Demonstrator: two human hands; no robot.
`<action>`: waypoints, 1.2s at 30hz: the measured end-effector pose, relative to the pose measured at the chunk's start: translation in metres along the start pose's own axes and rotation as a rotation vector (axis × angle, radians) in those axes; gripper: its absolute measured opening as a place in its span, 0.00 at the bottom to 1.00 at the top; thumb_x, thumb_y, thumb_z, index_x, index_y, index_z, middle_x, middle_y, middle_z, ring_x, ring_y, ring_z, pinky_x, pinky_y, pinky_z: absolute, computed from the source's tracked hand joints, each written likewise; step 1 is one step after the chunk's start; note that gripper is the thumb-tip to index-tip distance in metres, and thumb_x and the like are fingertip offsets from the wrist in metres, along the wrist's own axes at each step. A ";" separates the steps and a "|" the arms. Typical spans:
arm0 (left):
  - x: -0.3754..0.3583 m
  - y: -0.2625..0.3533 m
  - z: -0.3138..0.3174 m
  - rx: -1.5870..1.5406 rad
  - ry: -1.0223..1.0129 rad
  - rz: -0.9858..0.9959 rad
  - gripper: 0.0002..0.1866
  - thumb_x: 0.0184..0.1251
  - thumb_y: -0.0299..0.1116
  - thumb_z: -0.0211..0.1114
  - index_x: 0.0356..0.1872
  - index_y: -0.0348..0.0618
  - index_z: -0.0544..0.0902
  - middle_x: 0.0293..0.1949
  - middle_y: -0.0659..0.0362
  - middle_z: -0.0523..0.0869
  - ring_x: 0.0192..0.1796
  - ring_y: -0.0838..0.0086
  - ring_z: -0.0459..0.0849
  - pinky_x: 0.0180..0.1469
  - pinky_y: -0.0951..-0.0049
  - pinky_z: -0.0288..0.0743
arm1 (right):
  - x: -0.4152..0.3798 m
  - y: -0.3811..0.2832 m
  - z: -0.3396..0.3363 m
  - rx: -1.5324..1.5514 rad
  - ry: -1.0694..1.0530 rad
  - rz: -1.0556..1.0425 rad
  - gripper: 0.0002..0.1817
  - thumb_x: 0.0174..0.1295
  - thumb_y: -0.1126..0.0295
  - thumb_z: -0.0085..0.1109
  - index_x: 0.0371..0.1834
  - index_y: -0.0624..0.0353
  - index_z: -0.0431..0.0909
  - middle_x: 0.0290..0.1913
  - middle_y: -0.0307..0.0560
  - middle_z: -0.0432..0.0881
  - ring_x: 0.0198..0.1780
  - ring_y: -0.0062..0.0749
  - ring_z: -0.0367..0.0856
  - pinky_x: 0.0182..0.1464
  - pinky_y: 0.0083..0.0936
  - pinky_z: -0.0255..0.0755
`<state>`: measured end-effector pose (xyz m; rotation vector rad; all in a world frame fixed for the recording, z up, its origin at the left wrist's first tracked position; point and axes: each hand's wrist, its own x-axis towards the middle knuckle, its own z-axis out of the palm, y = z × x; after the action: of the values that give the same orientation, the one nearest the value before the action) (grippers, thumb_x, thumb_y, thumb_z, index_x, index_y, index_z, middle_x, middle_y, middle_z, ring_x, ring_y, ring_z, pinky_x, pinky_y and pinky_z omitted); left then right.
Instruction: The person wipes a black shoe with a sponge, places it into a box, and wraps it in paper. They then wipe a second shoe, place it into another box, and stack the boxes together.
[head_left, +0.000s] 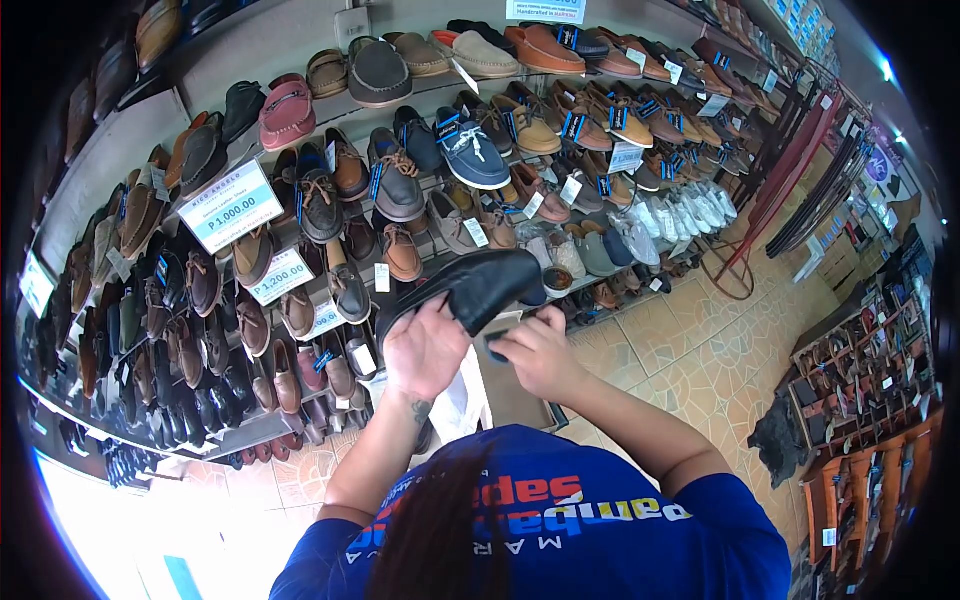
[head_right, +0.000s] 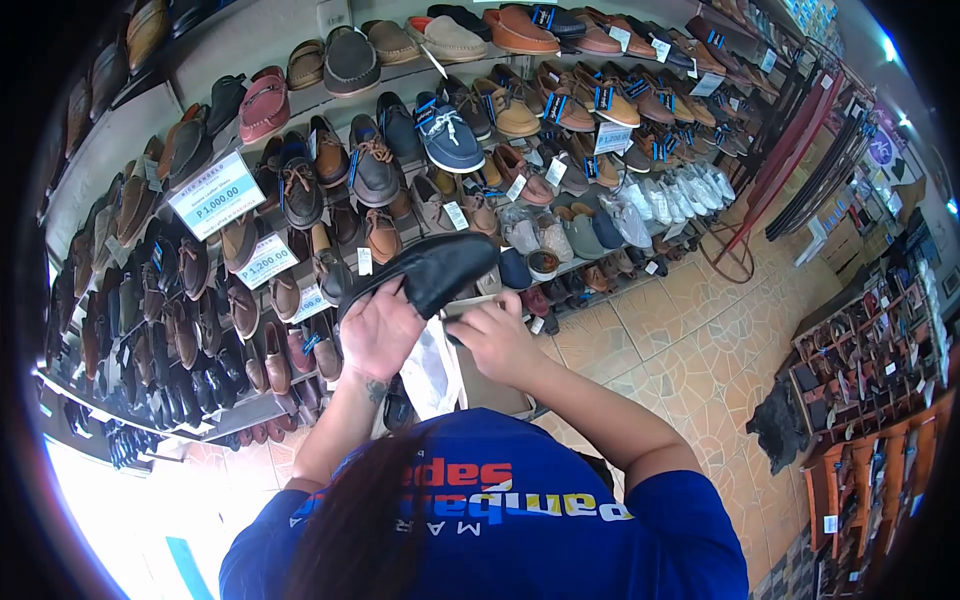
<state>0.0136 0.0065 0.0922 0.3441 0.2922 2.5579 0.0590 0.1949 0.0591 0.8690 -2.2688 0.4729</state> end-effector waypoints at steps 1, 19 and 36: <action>0.000 0.001 0.002 -0.008 0.030 0.018 0.31 0.67 0.45 0.39 0.64 0.29 0.61 0.67 0.45 0.64 0.70 0.57 0.60 0.73 0.60 0.48 | 0.000 -0.002 -0.005 0.022 0.015 0.032 0.16 0.47 0.77 0.56 0.42 0.54 0.79 0.34 0.38 0.76 0.39 0.32 0.74 0.49 0.38 0.57; -0.009 -0.023 0.009 0.084 -0.005 0.043 0.33 0.68 0.48 0.41 0.66 0.31 0.58 0.68 0.45 0.62 0.71 0.58 0.58 0.74 0.62 0.42 | 0.051 0.017 -0.016 -0.092 0.277 0.121 0.17 0.44 0.81 0.56 0.40 0.53 0.78 0.33 0.43 0.73 0.39 0.39 0.72 0.48 0.40 0.58; -0.004 -0.022 0.001 -0.490 0.088 -0.007 0.30 0.73 0.43 0.25 0.66 0.31 0.56 0.70 0.44 0.57 0.74 0.54 0.50 0.74 0.52 0.37 | 0.031 -0.015 0.011 0.252 0.606 0.364 0.13 0.50 0.80 0.58 0.40 0.59 0.75 0.36 0.50 0.74 0.41 0.45 0.70 0.47 0.36 0.61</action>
<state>0.0281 0.0225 0.0859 0.0442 -0.3014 2.5350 0.0471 0.1646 0.0738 0.3438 -1.8141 1.0480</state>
